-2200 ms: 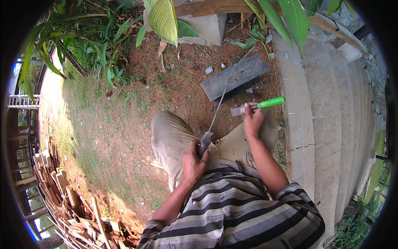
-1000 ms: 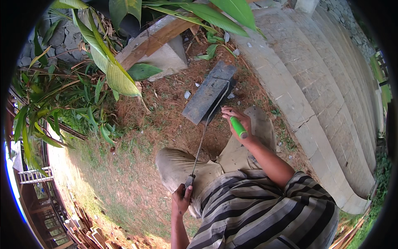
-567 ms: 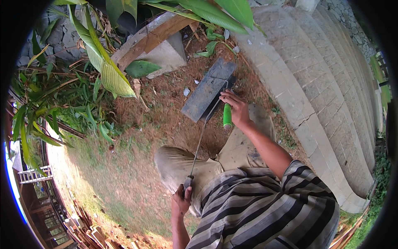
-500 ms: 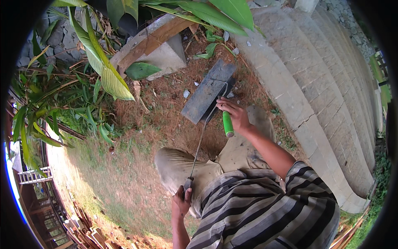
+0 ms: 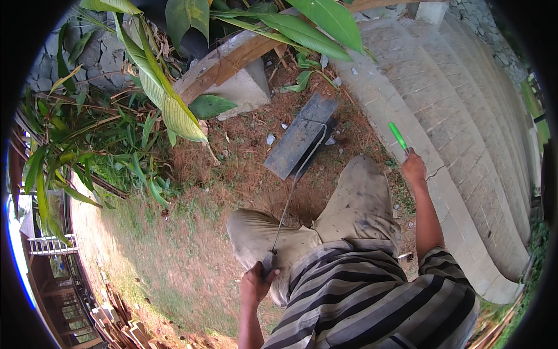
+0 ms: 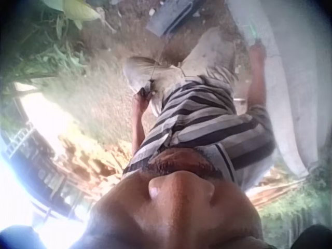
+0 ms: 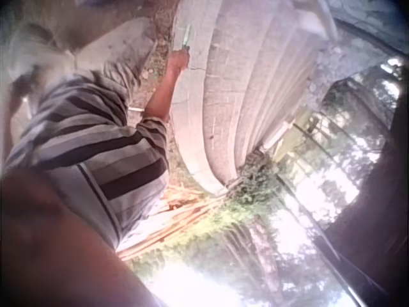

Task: The person straightens a long piece of metal wire by pulling it against the edge of a flat metal plate and using a tool to strike it.

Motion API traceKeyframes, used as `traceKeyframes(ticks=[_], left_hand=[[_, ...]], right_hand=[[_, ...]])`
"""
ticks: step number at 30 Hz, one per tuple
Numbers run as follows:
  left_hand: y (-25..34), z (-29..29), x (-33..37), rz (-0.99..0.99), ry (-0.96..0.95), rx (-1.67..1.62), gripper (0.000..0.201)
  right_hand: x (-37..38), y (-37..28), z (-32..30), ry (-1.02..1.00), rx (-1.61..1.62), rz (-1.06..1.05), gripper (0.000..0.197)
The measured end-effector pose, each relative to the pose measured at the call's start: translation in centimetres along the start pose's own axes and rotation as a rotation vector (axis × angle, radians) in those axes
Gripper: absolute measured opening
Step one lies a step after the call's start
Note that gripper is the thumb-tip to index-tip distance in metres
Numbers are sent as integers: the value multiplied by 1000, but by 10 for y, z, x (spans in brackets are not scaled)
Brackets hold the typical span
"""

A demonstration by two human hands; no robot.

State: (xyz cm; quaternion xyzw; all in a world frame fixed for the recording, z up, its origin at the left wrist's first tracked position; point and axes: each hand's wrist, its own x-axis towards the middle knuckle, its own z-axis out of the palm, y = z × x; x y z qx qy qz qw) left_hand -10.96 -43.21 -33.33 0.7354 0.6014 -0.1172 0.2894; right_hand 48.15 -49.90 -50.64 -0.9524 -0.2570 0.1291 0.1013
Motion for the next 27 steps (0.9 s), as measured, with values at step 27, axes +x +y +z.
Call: traceKeyframes(ticks=[27], left_hand=[[90, -132, -64, -270, -340, 166, 42]], right_hand=[[19, 120, -82, -553, -539, 130, 32]])
